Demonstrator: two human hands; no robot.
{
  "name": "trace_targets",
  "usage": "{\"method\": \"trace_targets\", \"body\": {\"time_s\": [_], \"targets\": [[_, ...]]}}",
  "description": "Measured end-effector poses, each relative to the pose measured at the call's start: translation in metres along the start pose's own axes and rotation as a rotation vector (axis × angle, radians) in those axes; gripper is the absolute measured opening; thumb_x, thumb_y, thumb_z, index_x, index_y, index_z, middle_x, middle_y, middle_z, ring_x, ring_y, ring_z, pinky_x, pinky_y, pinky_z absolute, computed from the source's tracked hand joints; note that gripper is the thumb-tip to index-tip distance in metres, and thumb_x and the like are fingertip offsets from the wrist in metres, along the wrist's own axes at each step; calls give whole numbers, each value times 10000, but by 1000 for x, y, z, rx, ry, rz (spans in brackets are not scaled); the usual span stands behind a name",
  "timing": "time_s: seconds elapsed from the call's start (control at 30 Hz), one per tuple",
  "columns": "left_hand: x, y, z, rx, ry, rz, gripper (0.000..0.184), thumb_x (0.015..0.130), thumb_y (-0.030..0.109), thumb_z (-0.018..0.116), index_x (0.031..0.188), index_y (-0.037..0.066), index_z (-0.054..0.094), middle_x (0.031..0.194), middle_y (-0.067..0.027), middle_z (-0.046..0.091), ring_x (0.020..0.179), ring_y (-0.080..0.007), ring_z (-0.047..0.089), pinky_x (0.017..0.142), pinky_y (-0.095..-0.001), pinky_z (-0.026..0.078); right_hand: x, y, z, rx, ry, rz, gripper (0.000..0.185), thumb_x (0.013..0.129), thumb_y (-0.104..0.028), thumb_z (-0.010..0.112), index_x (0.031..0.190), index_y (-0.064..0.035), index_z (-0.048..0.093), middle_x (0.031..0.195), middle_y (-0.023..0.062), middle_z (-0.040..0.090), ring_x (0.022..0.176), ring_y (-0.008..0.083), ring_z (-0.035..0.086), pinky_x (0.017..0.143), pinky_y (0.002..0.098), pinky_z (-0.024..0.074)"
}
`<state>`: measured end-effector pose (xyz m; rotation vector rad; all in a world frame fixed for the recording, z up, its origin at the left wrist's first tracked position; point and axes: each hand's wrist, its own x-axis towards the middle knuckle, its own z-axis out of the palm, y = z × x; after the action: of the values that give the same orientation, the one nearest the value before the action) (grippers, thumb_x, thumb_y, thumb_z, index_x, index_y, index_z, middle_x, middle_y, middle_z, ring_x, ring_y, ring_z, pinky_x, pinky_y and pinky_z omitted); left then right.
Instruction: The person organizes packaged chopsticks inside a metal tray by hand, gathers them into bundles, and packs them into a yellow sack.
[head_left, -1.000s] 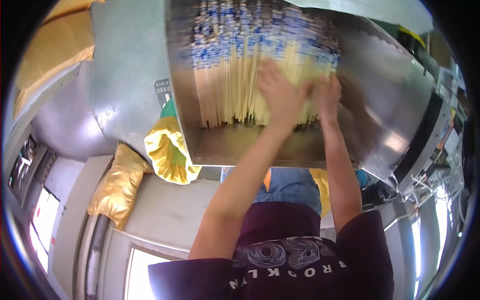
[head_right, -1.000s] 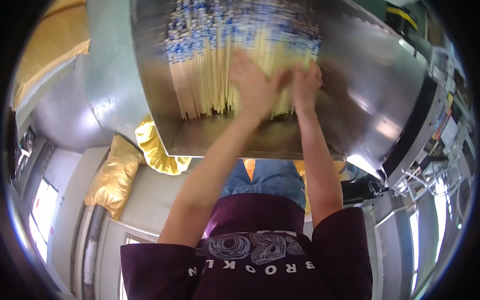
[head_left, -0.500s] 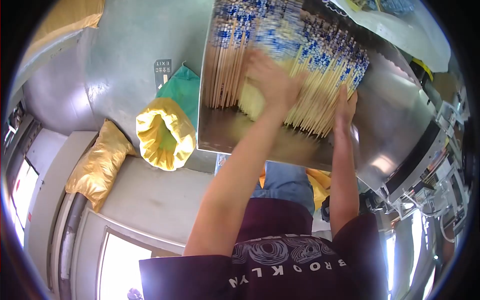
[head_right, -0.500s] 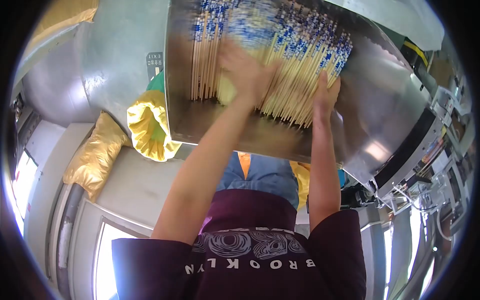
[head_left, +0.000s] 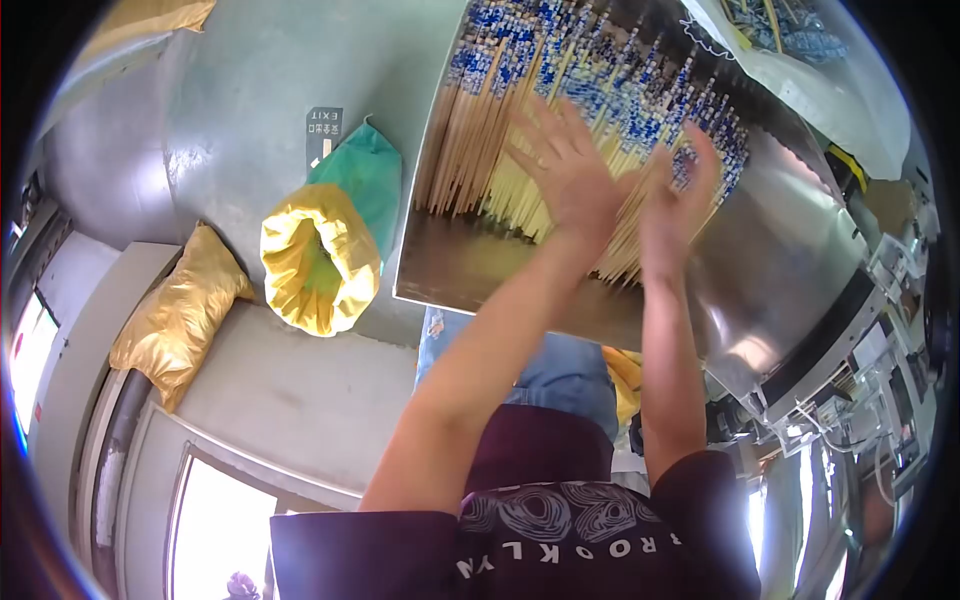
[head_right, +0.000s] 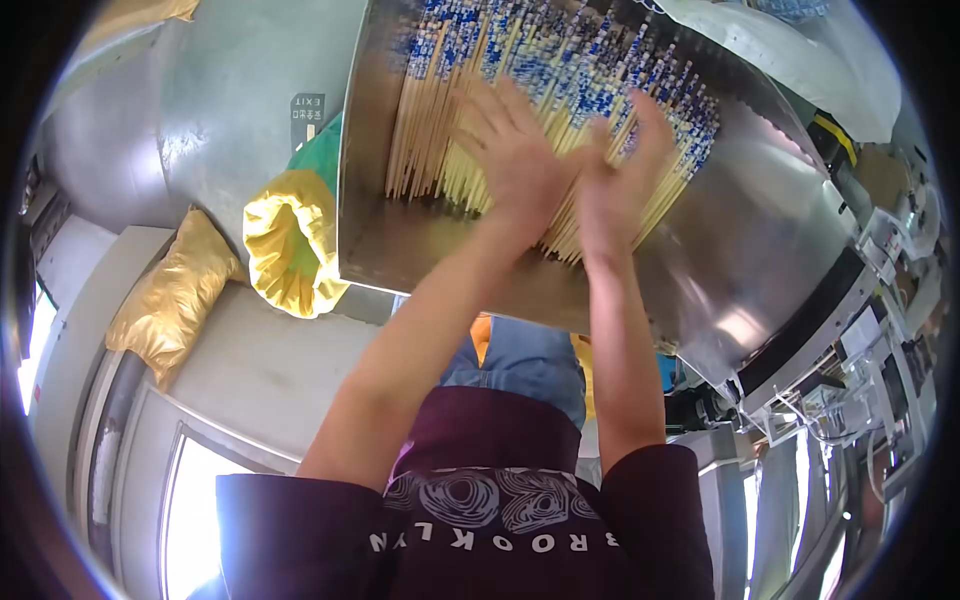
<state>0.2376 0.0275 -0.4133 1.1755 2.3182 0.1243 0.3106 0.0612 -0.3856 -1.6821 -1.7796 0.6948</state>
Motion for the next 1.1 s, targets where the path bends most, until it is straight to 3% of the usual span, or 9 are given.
{"method": "trace_targets", "body": {"time_s": [0.1, 0.17, 0.53, 0.63, 0.77, 0.87, 0.93, 1.03, 1.1], "targets": [[17, -27, 1, 179, 70, -40, 908, 808, 459, 560, 1417, -46, 113, 1470, -292, 43, 1349, -489, 2, 1041, -638, 92, 17, -13, 57, 111, -263, -140, 278, 852, -103, 602, 1118, -31, 568, 1072, 95, 593, 946, 192, 584, 796, 306, 463], [22, -38, -1, 233, 50, -73, 838, 841, 415, 523, 1414, -48, 124, 1466, -298, 48, 1347, -494, 6, 1038, -641, 92, 30, -28, 88, 203, -439, 50, 248, 857, -140, 596, 1074, -22, 590, 954, 121, 633, 828, 213, 621, 721, 313, 486], [4, -34, -21, 161, -236, -129, 757, 847, 335, 524, 1400, -47, 176, 1480, -271, 12, 1355, -477, 22, 1032, -638, 133, 60, -24, 154, 88, -405, 178, 286, 812, -238, 625, 970, 0, 635, 794, 145, 663, 725, 256, 641, 640, 332, 497], [-8, -35, -57, 214, -151, 17, 581, 813, 248, 557, 1302, -12, 383, 1418, -254, 244, 1298, -443, 250, 1013, -561, 268, 73, -35, 84, 572, -295, 637, 209, 789, -115, 610, 952, 15, 626, 809, 88, 653, 594, 118, 584, 460, 217, 432], [-32, -33, -152, -627, -313, 381, 74, 646, 44, 604, 704, 40, 559, 926, -159, 544, 842, -324, 528, 728, -428, 459, 51, -46, -34, 754, -8, 224, 179, 908, -98, 453, 930, 28, 578, 949, 153, 609, 787, 208, 603, 628, 277, 493], [-60, 2, -191, -928, -214, 706, 135, 567, 66, 610, 657, 75, 510, 833, -103, 538, 779, -268, 555, 694, -359, 475, 12, -44, -70, 563, -161, -306, 145, 894, -99, 495, 946, 15, 569, 1074, 178, 580, 898, 284, 595, 754, 358, 485], [-94, 43, -205, -1149, -291, 814, 133, 587, 129, 618, 678, 77, 537, 807, -106, 551, 800, -273, 568, 697, -375, 481, -6, -58, -74, 273, -564, -411, 93, 838, -53, 577, 905, 11, 583, 1070, 168, 583, 943, 298, 578, 791, 380, 470], [-112, 85, -232, -1358, -728, 1129, 149, 762, 179, 558, 693, 73, 637, 817, -78, 597, 845, -243, 541, 684, -358, 446, -32, -44, -63, 179, -626, -401, 114, 787, 18, 614, 899, 11, 594, 984, 150, 616, 910, 266, 595, 774, 334, 473], [-133, 101, -237, -1351, -706, 1181, 141, 738, 179, 564, 689, 71, 640, 812, -83, 591, 831, -249, 536, 674, -360, 440, -44, -26, -62, 258, -502, -151, 107, 823, 16, 589, 930, 18, 595, 909, 126, 633, 854, 217, 614, 756, 281, 471]]}}
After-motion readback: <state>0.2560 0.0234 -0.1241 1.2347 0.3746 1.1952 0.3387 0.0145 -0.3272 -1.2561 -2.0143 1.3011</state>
